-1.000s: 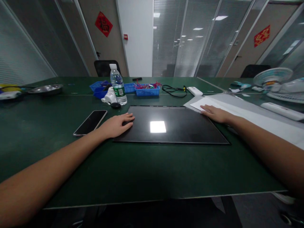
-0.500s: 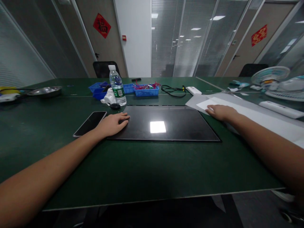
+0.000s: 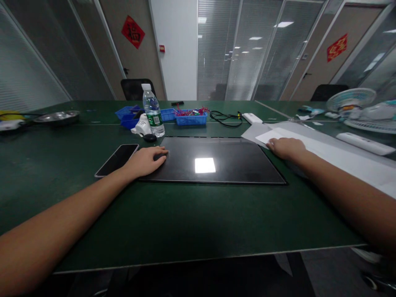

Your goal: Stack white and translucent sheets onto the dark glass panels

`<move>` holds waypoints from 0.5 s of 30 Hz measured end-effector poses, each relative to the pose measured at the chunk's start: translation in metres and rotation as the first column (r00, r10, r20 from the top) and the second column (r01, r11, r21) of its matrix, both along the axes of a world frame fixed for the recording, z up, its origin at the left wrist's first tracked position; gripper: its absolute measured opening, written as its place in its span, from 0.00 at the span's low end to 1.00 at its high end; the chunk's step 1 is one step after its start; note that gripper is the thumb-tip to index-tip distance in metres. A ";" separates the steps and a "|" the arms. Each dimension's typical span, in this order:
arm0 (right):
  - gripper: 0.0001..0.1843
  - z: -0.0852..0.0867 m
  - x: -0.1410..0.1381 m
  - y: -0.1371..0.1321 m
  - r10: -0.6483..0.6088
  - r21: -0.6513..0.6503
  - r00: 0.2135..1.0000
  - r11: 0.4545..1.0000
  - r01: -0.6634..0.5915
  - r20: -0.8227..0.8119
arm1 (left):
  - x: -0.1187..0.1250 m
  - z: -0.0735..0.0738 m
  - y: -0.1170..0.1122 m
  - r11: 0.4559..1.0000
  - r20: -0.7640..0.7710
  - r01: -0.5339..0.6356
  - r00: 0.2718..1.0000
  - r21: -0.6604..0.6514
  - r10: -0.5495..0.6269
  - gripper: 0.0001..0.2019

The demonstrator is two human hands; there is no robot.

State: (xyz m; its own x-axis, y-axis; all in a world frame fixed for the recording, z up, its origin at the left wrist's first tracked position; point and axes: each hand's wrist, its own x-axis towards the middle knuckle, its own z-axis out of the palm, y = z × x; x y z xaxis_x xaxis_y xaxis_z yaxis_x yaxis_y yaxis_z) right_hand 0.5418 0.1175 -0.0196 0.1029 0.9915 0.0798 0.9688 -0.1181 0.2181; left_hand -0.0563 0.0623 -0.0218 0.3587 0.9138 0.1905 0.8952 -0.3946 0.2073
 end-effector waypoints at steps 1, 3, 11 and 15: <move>0.38 0.002 -0.003 -0.002 0.012 0.007 1.000 1.000 -0.012 0.001 | 0.000 0.000 0.000 1.000 -0.003 0.000 1.000 0.002 0.000 0.26; 0.33 0.006 -0.010 -0.007 0.052 0.024 0.999 0.998 -0.052 0.000 | 0.000 0.000 0.000 1.000 -0.005 0.002 1.000 0.003 -0.002 0.26; 0.25 0.037 -0.025 -0.036 0.032 0.162 0.999 0.986 -0.035 0.023 | -0.003 -0.001 0.001 1.000 0.000 0.001 1.000 0.000 -0.001 0.26; 0.27 0.055 -0.039 -0.050 -0.005 0.231 0.998 0.973 -0.009 0.058 | -0.001 -0.001 0.001 1.000 0.013 0.009 1.000 -0.006 -0.009 0.27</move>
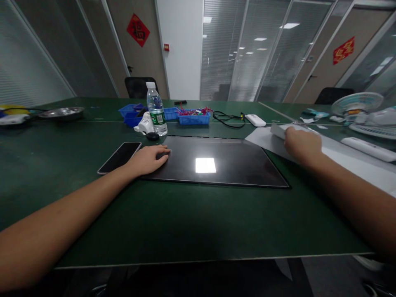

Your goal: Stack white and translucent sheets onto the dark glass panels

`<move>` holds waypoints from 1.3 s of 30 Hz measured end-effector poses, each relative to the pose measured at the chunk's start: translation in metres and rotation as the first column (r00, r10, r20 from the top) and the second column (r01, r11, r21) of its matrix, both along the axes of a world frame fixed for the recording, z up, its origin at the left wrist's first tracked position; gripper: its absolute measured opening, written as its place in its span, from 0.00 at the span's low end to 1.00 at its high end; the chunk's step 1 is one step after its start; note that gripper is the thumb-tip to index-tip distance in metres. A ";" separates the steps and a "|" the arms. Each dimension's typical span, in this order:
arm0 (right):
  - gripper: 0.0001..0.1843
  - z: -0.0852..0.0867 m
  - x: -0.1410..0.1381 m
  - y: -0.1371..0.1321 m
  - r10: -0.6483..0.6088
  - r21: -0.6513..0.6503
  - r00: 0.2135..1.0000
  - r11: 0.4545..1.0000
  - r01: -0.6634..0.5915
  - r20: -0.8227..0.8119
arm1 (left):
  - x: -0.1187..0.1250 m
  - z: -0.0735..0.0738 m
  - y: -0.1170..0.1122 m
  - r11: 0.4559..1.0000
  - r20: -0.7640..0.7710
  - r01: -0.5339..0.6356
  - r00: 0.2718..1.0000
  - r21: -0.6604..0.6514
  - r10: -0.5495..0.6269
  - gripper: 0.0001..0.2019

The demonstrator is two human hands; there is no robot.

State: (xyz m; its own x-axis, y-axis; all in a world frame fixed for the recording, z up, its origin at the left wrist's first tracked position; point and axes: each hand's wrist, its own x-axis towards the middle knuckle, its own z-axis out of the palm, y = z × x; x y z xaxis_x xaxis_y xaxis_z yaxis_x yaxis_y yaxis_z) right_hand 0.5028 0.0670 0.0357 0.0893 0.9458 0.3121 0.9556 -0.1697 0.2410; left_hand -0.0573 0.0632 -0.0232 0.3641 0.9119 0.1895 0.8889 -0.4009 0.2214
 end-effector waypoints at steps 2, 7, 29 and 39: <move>0.31 0.006 -0.017 -0.008 -0.002 0.038 1.000 0.999 0.001 0.021 | 0.001 0.000 0.000 1.000 0.007 -0.006 1.000 -0.001 0.006 0.27; 0.37 0.005 -0.085 -0.039 0.122 0.053 0.980 0.990 -0.131 0.156 | 0.003 0.002 -0.002 1.000 -0.014 -0.007 1.000 -0.018 0.006 0.29; 0.37 -0.020 -0.105 -0.039 0.329 -0.165 0.944 0.930 -0.328 -0.027 | 0.001 -0.001 0.001 1.000 -0.030 -0.022 0.999 -0.007 0.022 0.28; 0.35 -0.039 -0.105 -0.034 0.660 -0.090 0.684 0.696 -0.712 -0.309 | -0.001 -0.005 0.004 1.000 -0.018 -0.002 1.000 0.000 0.002 0.32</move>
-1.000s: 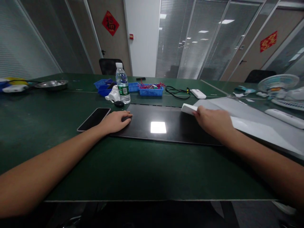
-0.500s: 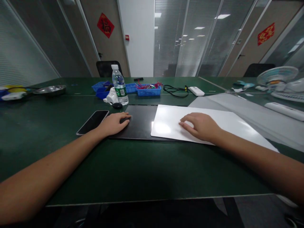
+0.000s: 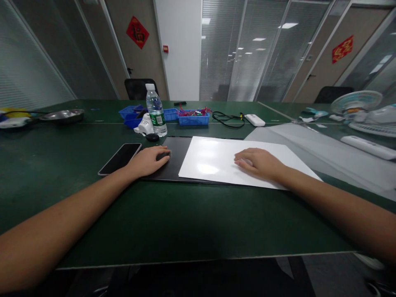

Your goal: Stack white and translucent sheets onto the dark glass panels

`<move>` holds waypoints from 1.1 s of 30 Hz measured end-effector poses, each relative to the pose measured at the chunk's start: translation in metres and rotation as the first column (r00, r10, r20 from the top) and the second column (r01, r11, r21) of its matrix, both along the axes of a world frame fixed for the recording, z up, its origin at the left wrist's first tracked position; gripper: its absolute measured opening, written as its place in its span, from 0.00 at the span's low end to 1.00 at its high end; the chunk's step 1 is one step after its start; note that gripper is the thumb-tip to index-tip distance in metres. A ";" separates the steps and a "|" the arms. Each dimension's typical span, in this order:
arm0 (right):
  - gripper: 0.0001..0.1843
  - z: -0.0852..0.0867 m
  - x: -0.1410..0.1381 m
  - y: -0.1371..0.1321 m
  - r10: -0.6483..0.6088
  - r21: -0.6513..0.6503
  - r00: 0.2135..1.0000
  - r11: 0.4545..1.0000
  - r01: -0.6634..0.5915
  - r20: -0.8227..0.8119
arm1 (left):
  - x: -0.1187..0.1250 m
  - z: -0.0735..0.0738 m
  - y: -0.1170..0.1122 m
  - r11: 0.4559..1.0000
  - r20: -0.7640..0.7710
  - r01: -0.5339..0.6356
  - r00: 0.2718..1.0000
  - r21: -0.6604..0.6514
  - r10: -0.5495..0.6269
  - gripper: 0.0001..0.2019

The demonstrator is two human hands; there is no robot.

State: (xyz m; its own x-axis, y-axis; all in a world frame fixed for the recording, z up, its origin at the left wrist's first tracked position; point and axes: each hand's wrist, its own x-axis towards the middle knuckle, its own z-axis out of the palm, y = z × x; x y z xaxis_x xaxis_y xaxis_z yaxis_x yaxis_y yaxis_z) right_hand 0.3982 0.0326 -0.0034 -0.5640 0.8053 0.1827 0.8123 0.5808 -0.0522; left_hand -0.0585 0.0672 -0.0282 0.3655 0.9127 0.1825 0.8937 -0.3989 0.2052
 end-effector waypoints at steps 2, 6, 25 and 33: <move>0.34 -0.004 0.000 0.001 0.070 -0.057 0.994 0.996 -0.075 -0.084 | 0.000 -0.001 0.001 1.000 0.012 0.006 1.000 0.004 -0.006 0.33; 0.35 -0.009 0.003 0.004 0.119 -0.241 0.971 0.956 -0.168 -0.207 | 0.002 0.002 -0.003 1.000 0.010 0.010 1.000 -0.005 -0.010 0.35; 0.43 -0.010 0.037 0.030 -0.306 -0.051 0.947 0.949 0.312 0.097 | 0.002 0.002 -0.004 0.996 0.002 0.024 1.000 -0.088 -0.024 0.35; 0.48 -0.004 0.017 0.012 -0.231 -0.078 0.958 0.966 0.247 0.171 | 0.002 0.002 -0.006 0.995 -0.006 0.039 0.999 -0.095 -0.039 0.38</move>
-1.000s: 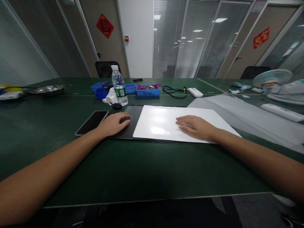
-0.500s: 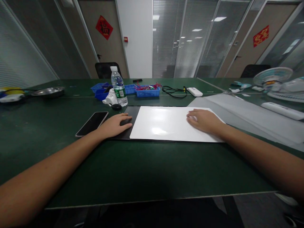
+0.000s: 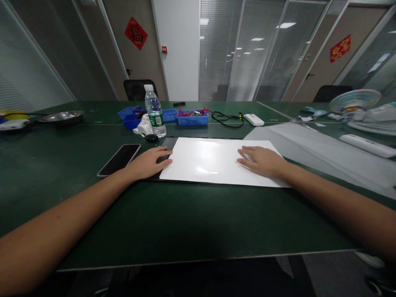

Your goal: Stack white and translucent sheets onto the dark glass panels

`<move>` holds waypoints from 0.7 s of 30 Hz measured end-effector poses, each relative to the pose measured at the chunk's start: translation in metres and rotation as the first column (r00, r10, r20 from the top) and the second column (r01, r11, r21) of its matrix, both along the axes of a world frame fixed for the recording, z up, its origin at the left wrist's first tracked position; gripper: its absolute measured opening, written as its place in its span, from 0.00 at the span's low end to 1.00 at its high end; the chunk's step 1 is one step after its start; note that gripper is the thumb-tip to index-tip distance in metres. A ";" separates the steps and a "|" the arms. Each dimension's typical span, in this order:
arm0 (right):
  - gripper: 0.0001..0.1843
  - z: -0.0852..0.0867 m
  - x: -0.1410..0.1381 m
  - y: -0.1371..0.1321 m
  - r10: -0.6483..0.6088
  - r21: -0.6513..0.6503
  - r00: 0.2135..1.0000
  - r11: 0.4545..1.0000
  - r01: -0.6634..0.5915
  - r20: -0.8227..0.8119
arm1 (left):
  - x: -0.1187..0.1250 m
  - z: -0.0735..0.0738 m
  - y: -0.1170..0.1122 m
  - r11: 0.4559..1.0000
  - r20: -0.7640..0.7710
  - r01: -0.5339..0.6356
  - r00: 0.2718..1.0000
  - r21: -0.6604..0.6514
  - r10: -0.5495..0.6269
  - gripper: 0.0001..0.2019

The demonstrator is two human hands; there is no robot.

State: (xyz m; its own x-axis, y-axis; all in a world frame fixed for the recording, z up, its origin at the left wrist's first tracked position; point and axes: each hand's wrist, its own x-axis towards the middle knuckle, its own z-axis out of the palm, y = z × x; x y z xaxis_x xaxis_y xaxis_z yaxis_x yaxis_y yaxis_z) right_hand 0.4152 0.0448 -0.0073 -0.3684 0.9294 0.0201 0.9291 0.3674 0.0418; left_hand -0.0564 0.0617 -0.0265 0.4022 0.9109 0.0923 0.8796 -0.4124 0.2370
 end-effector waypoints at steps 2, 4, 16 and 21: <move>0.49 0.000 -0.005 -0.004 0.049 0.002 0.999 0.999 -0.049 -0.001 | 0.000 -0.002 0.000 1.000 -0.004 -0.002 1.000 0.016 0.002 0.39; 0.48 -0.001 -0.008 -0.006 0.095 0.012 0.995 0.995 -0.094 -0.016 | 0.000 -0.003 0.001 0.999 -0.013 -0.008 1.000 0.032 0.008 0.40; 0.44 -0.009 0.020 0.023 -0.024 0.026 0.997 0.999 0.026 -0.068 | -0.002 -0.001 0.005 1.000 -0.021 -0.019 1.000 -0.005 0.018 0.35; 0.41 -0.006 0.026 0.027 -0.205 0.089 0.979 0.975 0.205 -0.001 | -0.002 -0.001 0.005 0.998 -0.055 -0.048 0.997 0.031 0.050 0.33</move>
